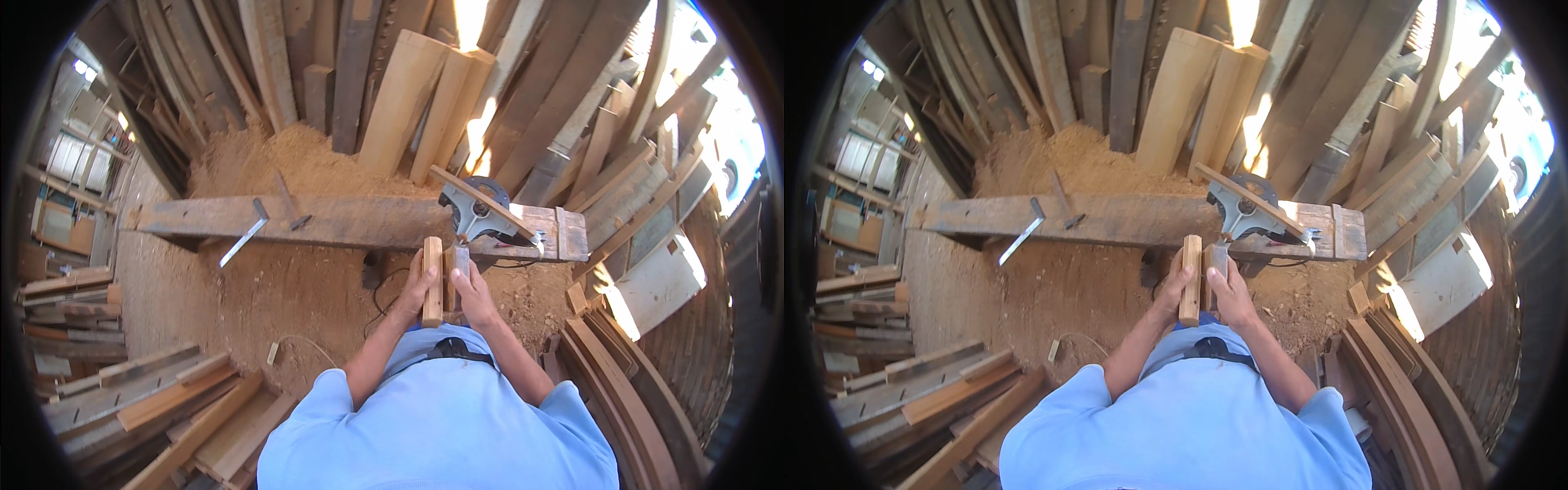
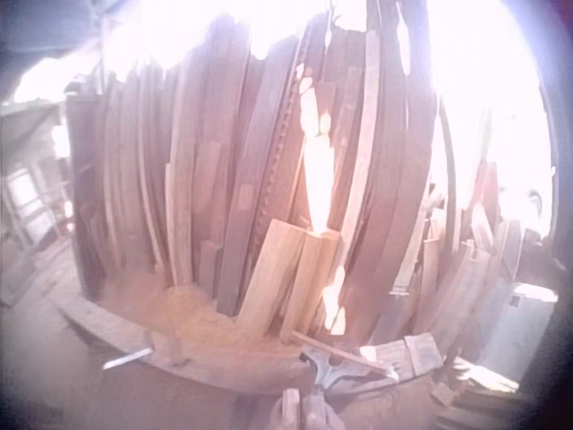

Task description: The person adjusts a router tool and uses pliers to pull out a metal pin from a small wooden block, then retrieves another wooden piece from a stack.

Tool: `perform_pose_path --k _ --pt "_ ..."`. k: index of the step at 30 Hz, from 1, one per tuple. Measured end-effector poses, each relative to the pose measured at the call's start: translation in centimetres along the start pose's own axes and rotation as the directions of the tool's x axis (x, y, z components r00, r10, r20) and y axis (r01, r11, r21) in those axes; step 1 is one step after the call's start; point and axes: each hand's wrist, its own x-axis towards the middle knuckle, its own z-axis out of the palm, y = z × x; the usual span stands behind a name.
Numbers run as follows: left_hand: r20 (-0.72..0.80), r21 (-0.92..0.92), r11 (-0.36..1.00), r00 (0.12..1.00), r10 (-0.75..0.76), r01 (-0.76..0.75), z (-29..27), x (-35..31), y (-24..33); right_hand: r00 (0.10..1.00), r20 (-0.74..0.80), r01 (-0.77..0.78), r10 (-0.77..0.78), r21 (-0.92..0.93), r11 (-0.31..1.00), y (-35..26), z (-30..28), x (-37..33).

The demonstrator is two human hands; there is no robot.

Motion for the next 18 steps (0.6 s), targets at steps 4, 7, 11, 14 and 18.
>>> perform_pose_path --k 4,7,11,14,18 --pt "-0.193 -0.026 0.999 0.981 0.025 -0.031 -0.7 0.6 0.7 0.978 0.149 -0.171 0.147 0.167 0.971 1.3 -0.2 3.4" --pt "-0.235 0.011 0.996 0.968 0.088 -0.088 -3.0 1.6 0.5 0.977 0.193 -0.111 0.086 0.118 0.987 1.6 1.3 4.3" --pt "-0.251 -0.003 0.995 0.963 0.095 -0.099 -6.5 4.0 0.4 0.973 0.205 -0.115 0.106 0.034 0.993 2.4 2.4 7.0" --pt "-0.233 -0.005 0.993 0.966 0.115 -0.120 -12.7 6.5 -2.2 0.966 0.230 -0.120 0.118 -0.009 0.993 2.9 4.9 9.4" --pt "-0.220 -0.154 0.986 0.975 0.035 -0.070 -15.7 10.5 -3.0 0.983 0.182 -0.005 0.023 -0.101 0.995 5.4 6.9 14.1"
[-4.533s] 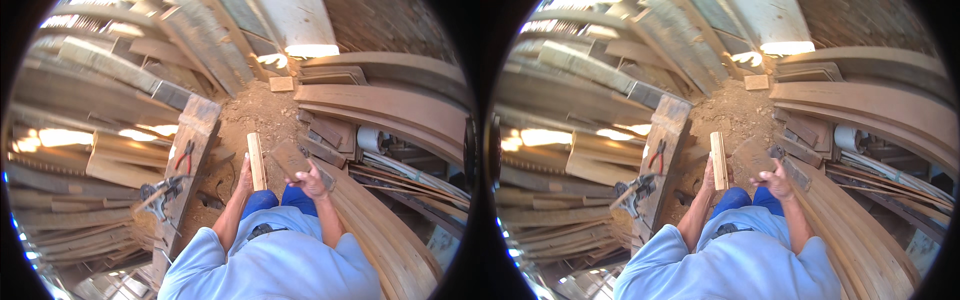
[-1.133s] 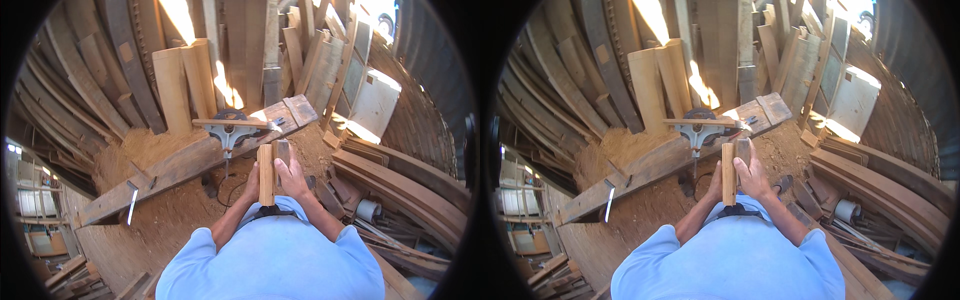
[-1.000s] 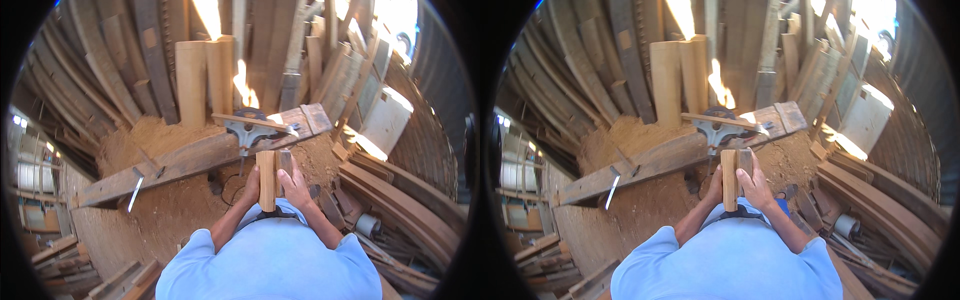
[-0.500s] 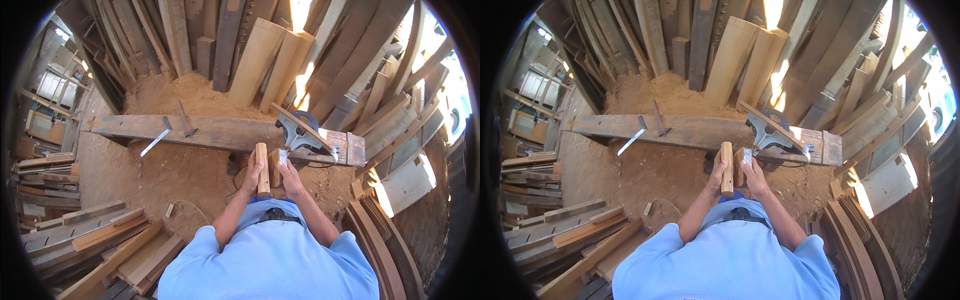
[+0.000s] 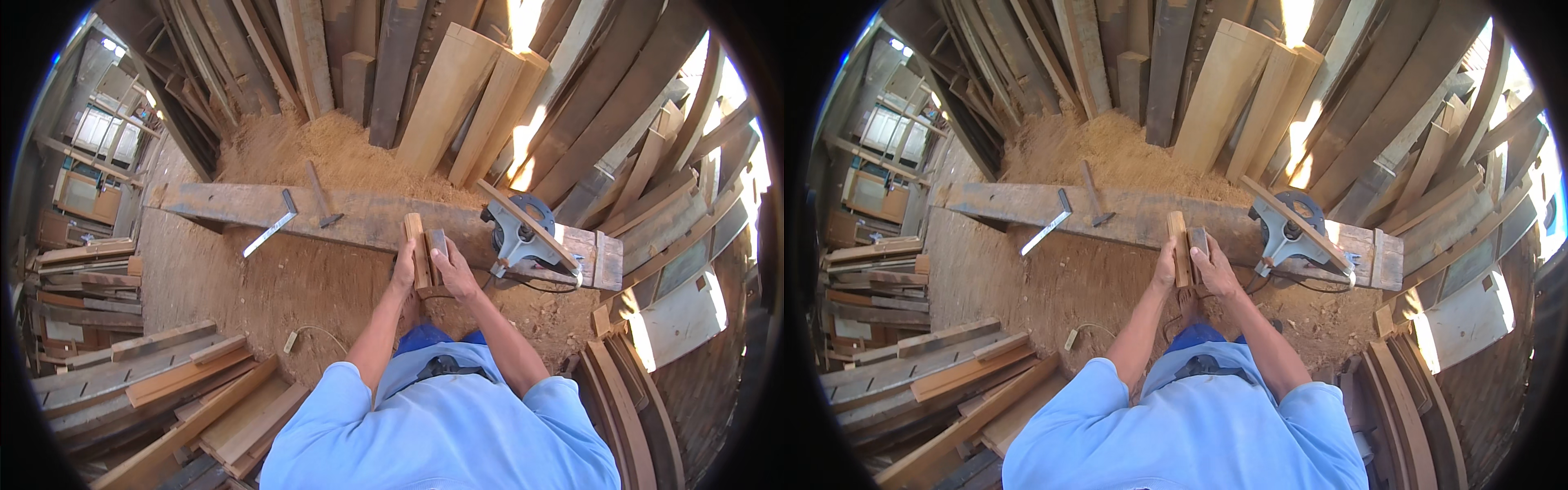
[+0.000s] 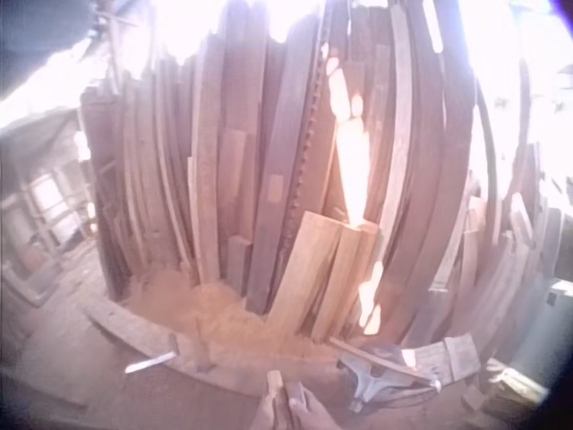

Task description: The person adjusts a router tool and uses pliers to pull out a metal pin from a small wooden block, then retrieves another wooden piece from a stack.

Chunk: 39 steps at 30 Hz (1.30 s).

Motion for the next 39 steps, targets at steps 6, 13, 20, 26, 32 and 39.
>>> perform_pose_path --k 6,13,20,26,32,39 --pt "0.135 0.102 0.995 0.991 0.003 -0.017 -0.4 4.8 1.3 0.988 -0.145 0.041 -0.045 -0.029 0.999 5.5 0.4 6.9" --pt "-0.060 0.149 0.987 0.996 -0.059 0.068 -7.4 6.4 -3.2 0.974 -0.215 -0.091 0.075 -0.065 0.994 7.2 2.5 8.1" --pt "-0.142 0.342 0.929 0.985 -0.101 0.144 -8.8 4.8 -1.3 0.930 -0.352 -0.132 0.101 -0.064 0.989 7.0 1.9 6.4" --pt "-0.148 0.860 0.510 0.953 0.264 -0.007 -12.2 4.2 7.2 0.971 -0.123 -0.140 0.204 0.399 0.906 0.9 2.7 6.1" --pt "-0.268 0.630 0.774 0.954 0.133 0.069 -16.6 3.4 16.5 0.937 0.249 -0.348 0.245 0.606 0.715 -1.3 9.4 9.0" --pt "-0.398 0.858 -0.201 0.859 0.321 0.473 -26.9 7.3 22.6 0.895 -0.085 -0.419 0.437 0.171 0.892 7.1 14.9 15.4"
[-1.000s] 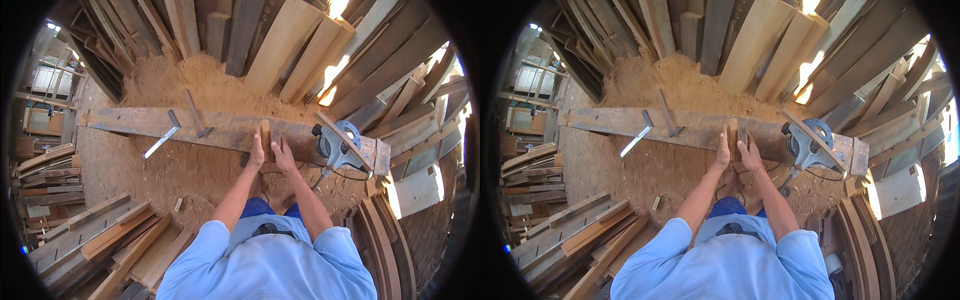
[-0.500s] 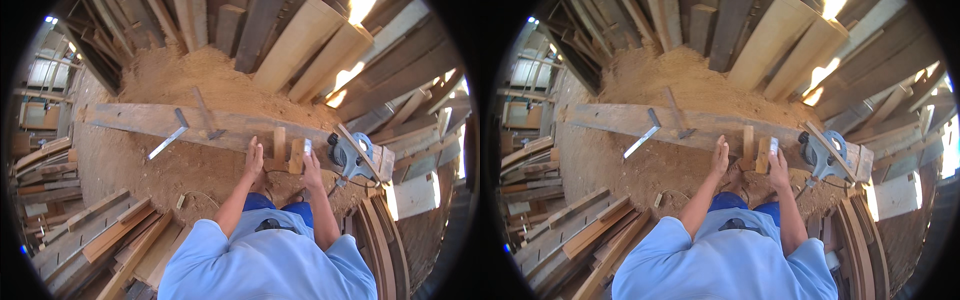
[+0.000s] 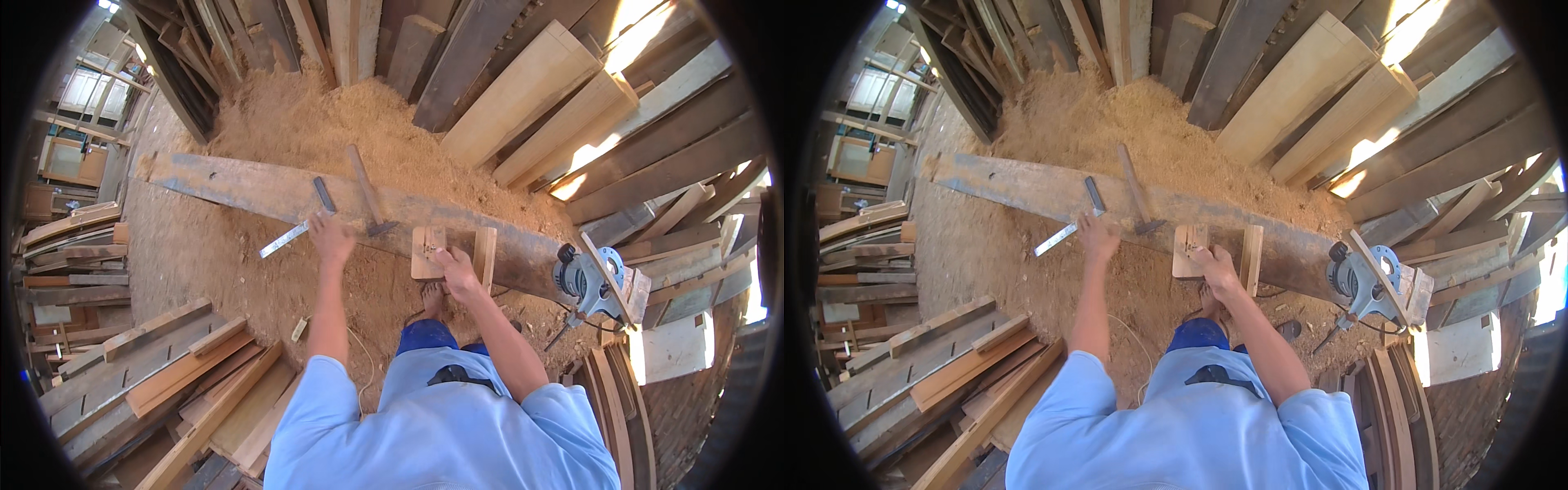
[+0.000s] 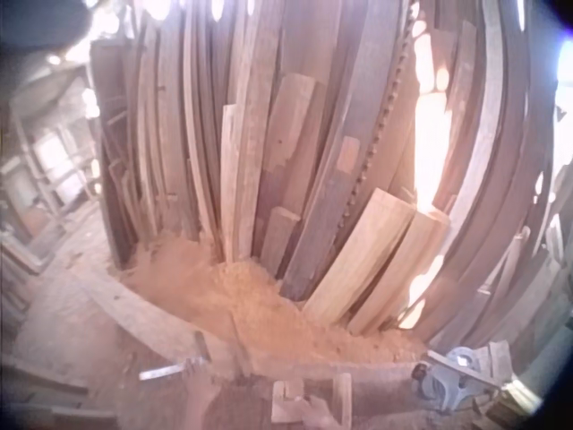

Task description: The person adjusts a router tool and uses pliers to pull out a metal pin from a small wooden block, then retrieves another wooden piece from a stack.

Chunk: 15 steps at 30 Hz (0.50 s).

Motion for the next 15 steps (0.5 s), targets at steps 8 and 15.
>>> perform_pose_path --k 8,15 --pt "0.123 0.279 0.948 0.973 -0.193 0.153 0.7 5.3 -10.4 0.943 -0.245 -0.030 -0.224 -0.736 0.677 1.4 1.3 6.7" --pt "-0.058 0.027 0.991 0.990 -0.129 0.130 -0.5 2.3 -11.5 0.966 -0.217 -0.105 -0.142 -0.828 0.550 -2.3 1.8 2.7"
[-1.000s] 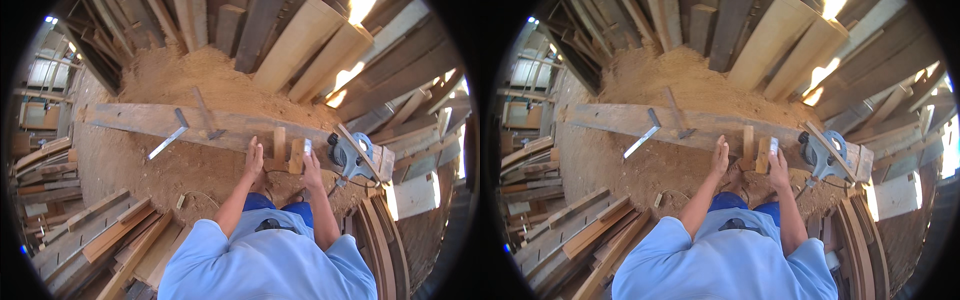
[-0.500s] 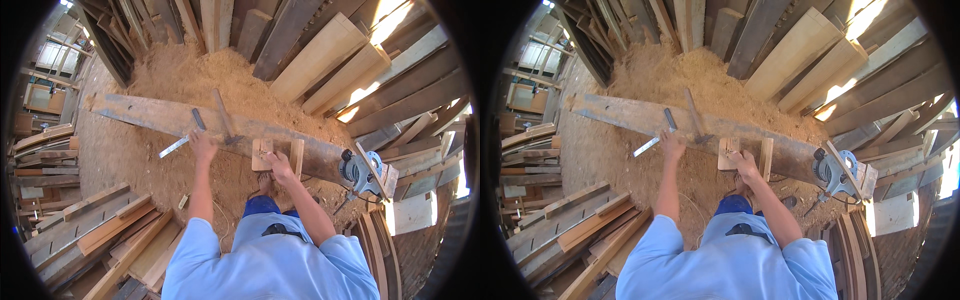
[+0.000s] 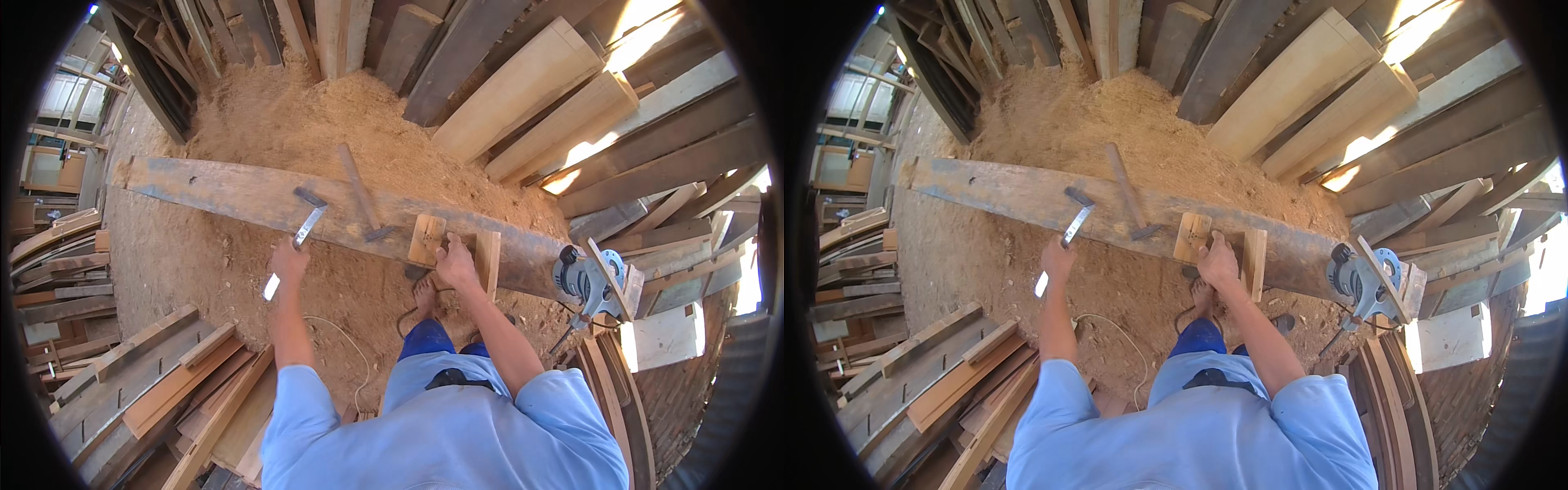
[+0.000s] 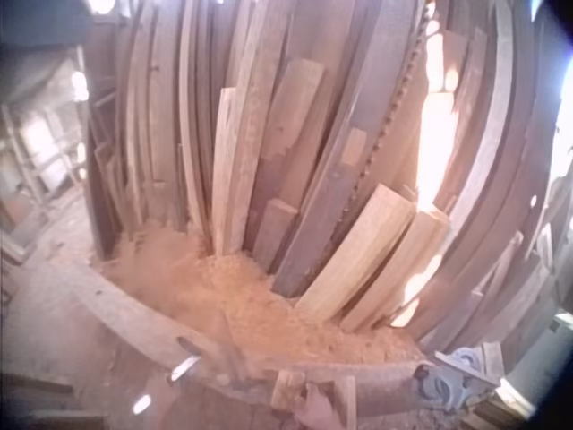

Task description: The person adjusts a router tool and uses pliers to pull out a metal pin from a small wooden block, then retrieves another wooden piece from a stack.

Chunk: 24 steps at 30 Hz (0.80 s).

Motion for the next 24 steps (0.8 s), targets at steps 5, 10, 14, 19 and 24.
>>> perform_pose_path --k 5,10,14,19,24 --pt "-0.213 -0.301 0.917 0.955 0.204 -0.263 -5.3 -6.5 2.3 0.933 -0.108 0.328 -0.342 -0.132 0.935 -3.7 -3.0 -4.6" --pt "-0.031 -0.491 0.705 0.818 0.574 -0.513 -11.2 -10.4 7.1 0.736 -0.172 0.620 -0.655 -0.217 0.754 -7.2 -5.5 -7.9" --pt "0.214 -0.380 0.675 0.650 0.729 -0.632 -14.8 -11.6 11.7 0.633 -0.009 0.765 -0.774 -0.144 0.628 -4.7 -5.8 -8.7" --pt "-0.244 -0.060 0.414 0.416 0.876 -0.908 -15.9 -11.8 18.3 0.829 -0.082 0.557 -0.553 0.218 0.802 -0.6 -8.4 -11.8" --pt "-0.354 -0.503 0.473 0.671 0.651 -0.724 -12.3 -10.2 22.1 0.651 -0.682 0.564 -0.333 0.142 0.814 1.5 -17.4 -17.3"
